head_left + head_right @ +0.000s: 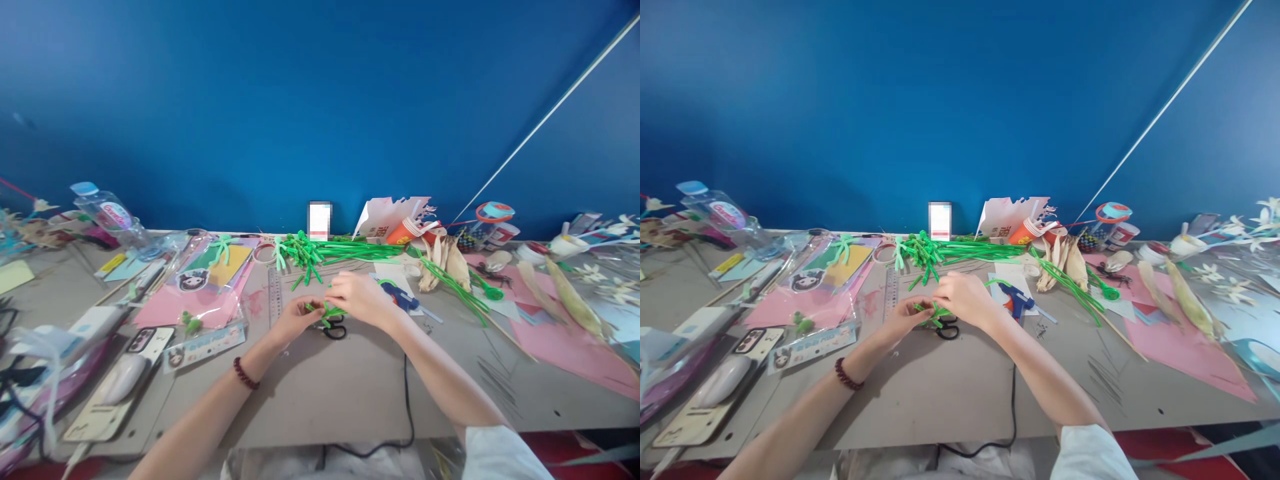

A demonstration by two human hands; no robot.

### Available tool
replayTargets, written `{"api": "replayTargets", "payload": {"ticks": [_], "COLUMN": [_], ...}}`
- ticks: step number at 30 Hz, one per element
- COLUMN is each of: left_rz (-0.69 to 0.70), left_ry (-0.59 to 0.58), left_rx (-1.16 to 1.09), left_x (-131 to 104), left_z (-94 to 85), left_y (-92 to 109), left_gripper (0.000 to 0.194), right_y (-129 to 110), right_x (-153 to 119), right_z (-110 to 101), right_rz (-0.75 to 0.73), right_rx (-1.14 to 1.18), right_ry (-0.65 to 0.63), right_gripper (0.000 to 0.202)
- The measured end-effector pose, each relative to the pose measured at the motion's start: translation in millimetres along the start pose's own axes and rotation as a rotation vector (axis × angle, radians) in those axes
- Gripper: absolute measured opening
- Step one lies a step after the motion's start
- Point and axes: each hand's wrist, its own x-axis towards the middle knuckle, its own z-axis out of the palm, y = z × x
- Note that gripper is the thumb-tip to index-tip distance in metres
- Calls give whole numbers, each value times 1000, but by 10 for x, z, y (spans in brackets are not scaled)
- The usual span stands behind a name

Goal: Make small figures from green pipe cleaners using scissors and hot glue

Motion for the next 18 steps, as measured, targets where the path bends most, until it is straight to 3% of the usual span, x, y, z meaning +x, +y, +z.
{"api": "replayTargets", "payload": {"ticks": [4,12,18], "left_rz": [-26,-21,38], "left_ry": [-63,157,37], "left_rx": [-116,-11,48], "left_x": [0,64,49], "left_z": [-11,-64,-49], "left_y": [-24,-133,-87], "left_gripper": [26,27,21], "right_y": [37,105,213], "right_x": [3,7,14], "right_z": [14,26,31], "right_rz": [23,58,134], "right_rx": [0,13,56], "right_ry": [38,78,22], "right_gripper": [21,19,17]}}
